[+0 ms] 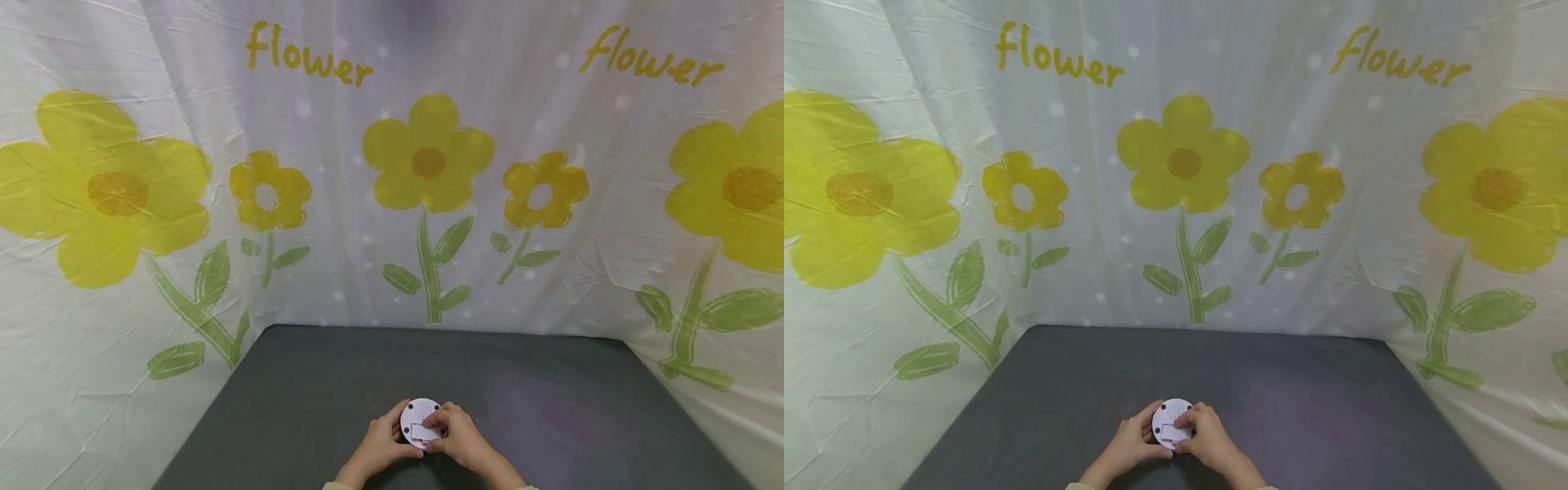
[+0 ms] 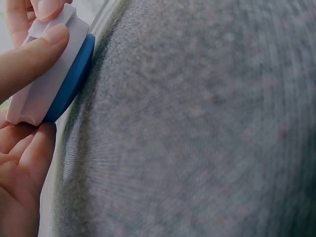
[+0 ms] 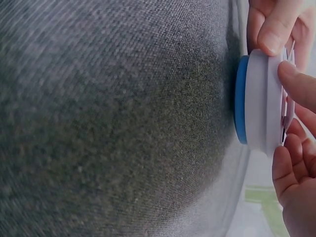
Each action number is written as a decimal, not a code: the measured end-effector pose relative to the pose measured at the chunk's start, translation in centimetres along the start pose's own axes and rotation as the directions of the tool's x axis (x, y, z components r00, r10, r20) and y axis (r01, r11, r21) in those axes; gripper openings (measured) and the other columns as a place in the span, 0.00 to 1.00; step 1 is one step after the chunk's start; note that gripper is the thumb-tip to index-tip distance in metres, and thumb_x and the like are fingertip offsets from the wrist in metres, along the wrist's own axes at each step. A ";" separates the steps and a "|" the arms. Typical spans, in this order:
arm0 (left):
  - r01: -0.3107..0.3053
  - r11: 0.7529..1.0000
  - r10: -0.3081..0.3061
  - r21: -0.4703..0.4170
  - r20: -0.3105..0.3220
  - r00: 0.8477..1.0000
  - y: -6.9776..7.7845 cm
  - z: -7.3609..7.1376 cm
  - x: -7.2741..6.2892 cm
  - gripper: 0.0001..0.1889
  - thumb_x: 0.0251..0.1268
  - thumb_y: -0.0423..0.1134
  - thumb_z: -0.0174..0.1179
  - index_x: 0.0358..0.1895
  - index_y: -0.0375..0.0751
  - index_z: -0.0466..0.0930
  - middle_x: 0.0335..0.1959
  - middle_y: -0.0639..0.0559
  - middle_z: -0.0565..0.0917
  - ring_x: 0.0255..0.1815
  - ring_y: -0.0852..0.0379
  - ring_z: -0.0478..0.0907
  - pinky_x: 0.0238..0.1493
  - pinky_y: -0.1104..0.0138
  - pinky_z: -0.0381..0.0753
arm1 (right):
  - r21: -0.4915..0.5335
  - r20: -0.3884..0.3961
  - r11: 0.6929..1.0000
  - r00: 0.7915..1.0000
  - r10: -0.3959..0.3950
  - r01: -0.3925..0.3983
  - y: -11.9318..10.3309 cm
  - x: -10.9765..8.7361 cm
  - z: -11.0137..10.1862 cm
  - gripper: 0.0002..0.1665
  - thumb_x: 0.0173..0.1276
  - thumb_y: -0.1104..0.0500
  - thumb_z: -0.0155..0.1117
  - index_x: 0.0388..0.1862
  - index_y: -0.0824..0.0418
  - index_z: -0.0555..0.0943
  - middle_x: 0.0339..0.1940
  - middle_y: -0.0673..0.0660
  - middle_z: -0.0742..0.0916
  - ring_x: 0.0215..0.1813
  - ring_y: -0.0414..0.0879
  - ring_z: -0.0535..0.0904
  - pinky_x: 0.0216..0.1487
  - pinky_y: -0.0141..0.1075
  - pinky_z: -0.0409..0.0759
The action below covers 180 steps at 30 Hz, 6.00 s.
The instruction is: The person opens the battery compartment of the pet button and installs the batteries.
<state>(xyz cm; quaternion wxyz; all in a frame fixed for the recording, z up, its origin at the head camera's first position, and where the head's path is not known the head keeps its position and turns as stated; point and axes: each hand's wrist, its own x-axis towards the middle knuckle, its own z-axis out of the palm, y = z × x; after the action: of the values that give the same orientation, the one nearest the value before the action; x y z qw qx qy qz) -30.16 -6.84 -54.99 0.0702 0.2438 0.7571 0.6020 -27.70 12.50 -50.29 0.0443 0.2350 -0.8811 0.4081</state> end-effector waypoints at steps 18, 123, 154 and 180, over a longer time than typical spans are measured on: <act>-0.025 1.000 0.025 0.011 -0.014 1.000 0.2 0.1 -0.1 0.47 0.41 0.32 0.74 0.67 0.27 0.57 0.63 0.30 0.64 0.61 0.44 0.66 0.51 0.66 0.74 | -0.003 -0.004 1.000 1.000 -0.006 0.006 0.1 0.1 -0.1 0.16 0.42 0.64 0.77 0.32 0.58 0.83 0.31 0.47 0.75 0.34 0.42 0.68 0.33 0.32 0.69; 0.004 0.972 0.066 0.236 -0.288 0.955 3.1 0.2 1.1 0.23 0.65 0.52 0.55 0.53 0.37 0.78 0.28 0.53 0.84 0.27 0.61 0.79 0.28 0.69 0.76 | 0.270 -0.225 0.932 0.926 0.305 -0.241 -0.1 0.4 -0.8 0.21 0.74 0.49 0.47 0.46 0.68 0.68 0.29 0.62 0.82 0.24 0.52 0.80 0.23 0.36 0.80; 0.025 0.991 -0.006 0.130 -0.143 0.990 2.6 2.0 2.5 0.33 0.41 0.38 0.75 0.53 0.28 0.74 0.49 0.38 0.79 0.50 0.48 0.77 0.45 0.62 0.79 | 0.053 -0.080 0.991 0.988 0.130 -0.126 2.6 -0.5 -2.0 0.45 0.44 0.56 0.78 0.59 0.70 0.67 0.53 0.64 0.78 0.50 0.56 0.69 0.50 0.53 0.67; 0.097 0.944 -0.058 0.316 -0.132 0.990 1.7 2.6 2.4 0.32 0.37 0.42 0.77 0.49 0.31 0.76 0.44 0.43 0.82 0.44 0.53 0.79 0.44 0.58 0.78 | 0.062 -0.042 0.982 0.983 0.179 -0.176 3.4 -1.1 -0.9 0.43 0.45 0.62 0.77 0.59 0.71 0.66 0.54 0.70 0.76 0.55 0.64 0.70 0.53 0.58 0.66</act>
<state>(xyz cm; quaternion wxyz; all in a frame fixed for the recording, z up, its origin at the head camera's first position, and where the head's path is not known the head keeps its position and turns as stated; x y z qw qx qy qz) -30.73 -3.21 -53.58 0.0072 0.1852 0.8570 0.4808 -28.32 15.50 -52.36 0.0218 0.1471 -0.8850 0.4411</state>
